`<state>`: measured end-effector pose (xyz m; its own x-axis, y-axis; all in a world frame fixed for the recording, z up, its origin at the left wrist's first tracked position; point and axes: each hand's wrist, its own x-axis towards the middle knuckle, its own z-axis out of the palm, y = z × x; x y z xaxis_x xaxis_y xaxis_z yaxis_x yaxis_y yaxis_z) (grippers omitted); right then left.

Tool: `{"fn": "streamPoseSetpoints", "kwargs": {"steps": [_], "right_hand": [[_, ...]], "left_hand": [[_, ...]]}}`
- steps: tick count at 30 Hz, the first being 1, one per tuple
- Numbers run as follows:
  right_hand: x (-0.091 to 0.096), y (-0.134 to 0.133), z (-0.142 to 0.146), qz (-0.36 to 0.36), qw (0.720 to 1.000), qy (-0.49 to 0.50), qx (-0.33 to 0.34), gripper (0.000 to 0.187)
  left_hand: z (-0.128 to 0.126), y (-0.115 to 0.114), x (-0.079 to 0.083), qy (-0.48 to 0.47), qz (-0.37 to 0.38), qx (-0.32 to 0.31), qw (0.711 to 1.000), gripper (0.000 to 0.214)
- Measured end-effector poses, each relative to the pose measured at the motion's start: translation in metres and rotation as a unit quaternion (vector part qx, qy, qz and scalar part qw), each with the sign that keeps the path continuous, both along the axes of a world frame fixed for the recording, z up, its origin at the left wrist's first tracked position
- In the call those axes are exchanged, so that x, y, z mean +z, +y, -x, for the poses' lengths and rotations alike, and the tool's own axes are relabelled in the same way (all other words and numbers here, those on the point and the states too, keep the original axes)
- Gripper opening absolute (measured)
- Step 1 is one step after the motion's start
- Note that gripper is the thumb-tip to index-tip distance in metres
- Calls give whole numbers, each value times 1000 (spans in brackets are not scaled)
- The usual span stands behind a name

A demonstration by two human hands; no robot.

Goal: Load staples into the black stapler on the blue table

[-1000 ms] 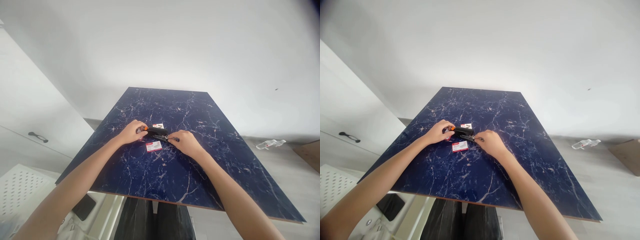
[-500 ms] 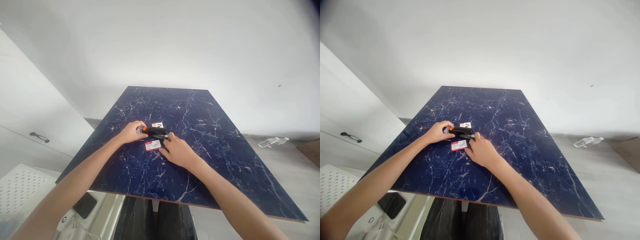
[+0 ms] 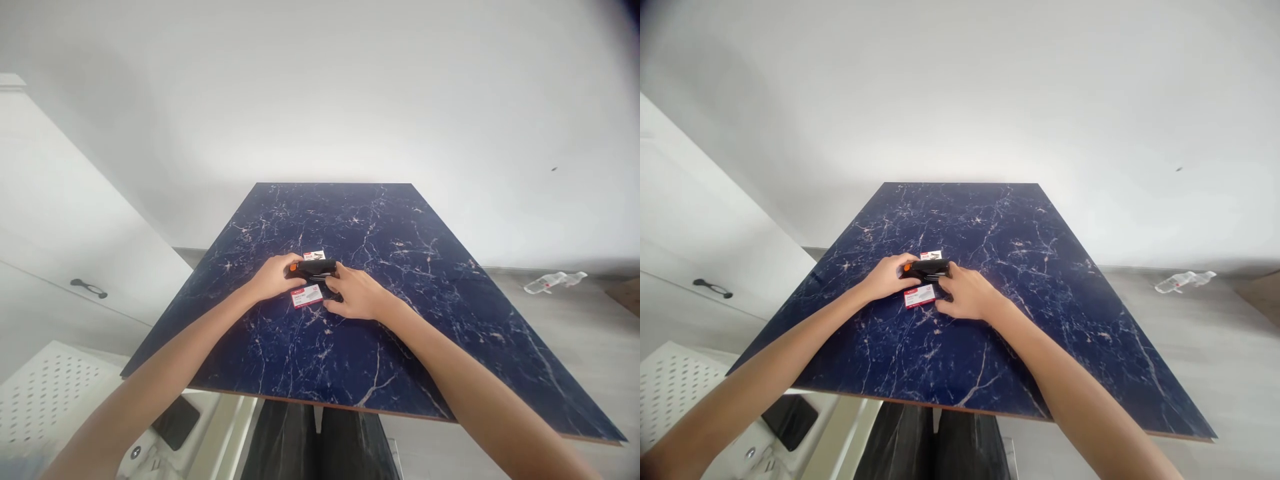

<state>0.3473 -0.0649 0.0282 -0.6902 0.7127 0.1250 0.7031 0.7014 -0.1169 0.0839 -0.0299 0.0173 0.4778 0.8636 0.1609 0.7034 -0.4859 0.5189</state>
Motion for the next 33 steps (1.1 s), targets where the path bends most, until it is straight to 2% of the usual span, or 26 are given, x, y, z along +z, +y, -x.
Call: {"fn": "streamPoseSetpoints", "kwargs": {"steps": [3, 5, 8, 10, 12, 15, 19, 21, 25, 28, 30, 33], "right_hand": [[1, 1, 1, 11, 999, 39, -35, 26], [5, 0, -1, 19, 995, 74, -59, 28], [10, -1, -13, 12, 986, 143, -80, 34], [7, 3, -22, -2, 974, 199, -107, 30], [0, 13, -27, -15, 958, 252, -134, 23], [-17, 32, -24, -12, 964, 251, -92, 39], [-30, 53, -12, 53, 988, 142, -18, 60], [-30, 57, -9, 68, 988, 138, -9, 58], [-29, 53, -7, 25, 980, 198, -5, 48], [-26, 46, -8, 25, 977, 210, -39, 44], [-22, 39, -9, 31, 971, 220, -91, 39], [-12, 28, -14, 45, 957, 228, -174, 41]], "left_hand": [[-5, -1, 0, 12, -35, -24, 999, 53], [-1, 0, 2, 7, -33, -29, 999, 61], [19, 2, 6, -13, -9, -10, 1000, 54], [33, 5, 8, -11, 1, 2, 1000, 48], [42, 8, 10, 11, 9, -22, 1000, 47], [46, 12, 16, 36, 20, -75, 996, 53], [43, 11, 26, 49, 46, -75, 995, 52], [43, 10, 27, 61, 52, -64, 995, 45], [45, 12, 21, 66, 19, -18, 997, 42], [39, 12, 16, 40, -2, -8, 999, 46], [30, 6, 18, 19, 3, -47, 999, 43], [13, -9, 24, -9, 49, -111, 993, 38]]}}
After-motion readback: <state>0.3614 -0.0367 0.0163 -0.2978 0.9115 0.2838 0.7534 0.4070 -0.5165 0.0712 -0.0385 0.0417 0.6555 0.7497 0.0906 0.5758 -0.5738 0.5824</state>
